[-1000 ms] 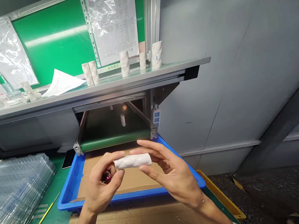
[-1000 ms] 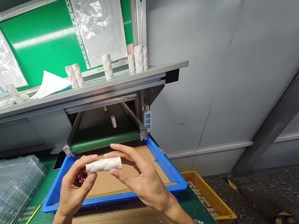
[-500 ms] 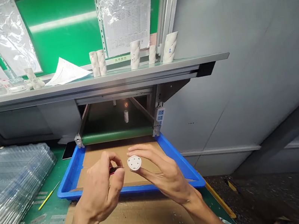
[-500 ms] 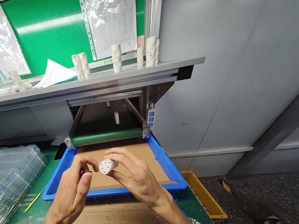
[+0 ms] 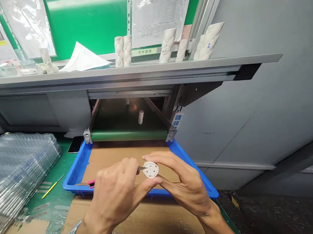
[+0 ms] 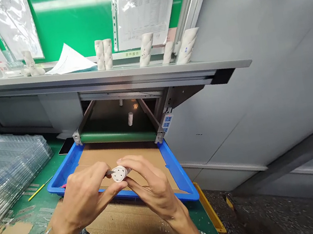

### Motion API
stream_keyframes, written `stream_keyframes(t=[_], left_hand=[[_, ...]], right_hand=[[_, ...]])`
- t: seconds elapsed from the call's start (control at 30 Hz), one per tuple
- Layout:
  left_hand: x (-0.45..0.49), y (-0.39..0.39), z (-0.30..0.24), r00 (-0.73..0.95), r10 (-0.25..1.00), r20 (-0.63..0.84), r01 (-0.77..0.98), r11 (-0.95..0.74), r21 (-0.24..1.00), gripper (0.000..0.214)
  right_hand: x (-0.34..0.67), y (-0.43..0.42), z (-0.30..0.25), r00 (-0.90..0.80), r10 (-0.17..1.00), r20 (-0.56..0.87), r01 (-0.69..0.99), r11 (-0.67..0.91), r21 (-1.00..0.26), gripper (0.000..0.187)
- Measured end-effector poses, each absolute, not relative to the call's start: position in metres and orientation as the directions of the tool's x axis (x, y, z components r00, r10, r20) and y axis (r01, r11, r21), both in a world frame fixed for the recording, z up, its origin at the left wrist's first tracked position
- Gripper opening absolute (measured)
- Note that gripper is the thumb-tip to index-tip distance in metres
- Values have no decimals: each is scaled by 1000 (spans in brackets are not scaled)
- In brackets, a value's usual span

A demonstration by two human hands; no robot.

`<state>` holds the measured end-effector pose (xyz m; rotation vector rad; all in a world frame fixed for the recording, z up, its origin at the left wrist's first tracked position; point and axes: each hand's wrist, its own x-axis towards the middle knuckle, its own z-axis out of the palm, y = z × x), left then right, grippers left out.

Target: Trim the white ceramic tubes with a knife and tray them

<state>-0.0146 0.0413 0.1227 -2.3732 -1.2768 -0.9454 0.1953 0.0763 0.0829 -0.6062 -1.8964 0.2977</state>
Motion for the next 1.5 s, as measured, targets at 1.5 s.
stream_keyframes(t=[1.5], left_hand=[[2, 33, 115, 336, 619, 711, 830, -551, 88, 52]], right_hand=[[185, 76, 61, -76, 422, 903, 391, 846, -362, 27]])
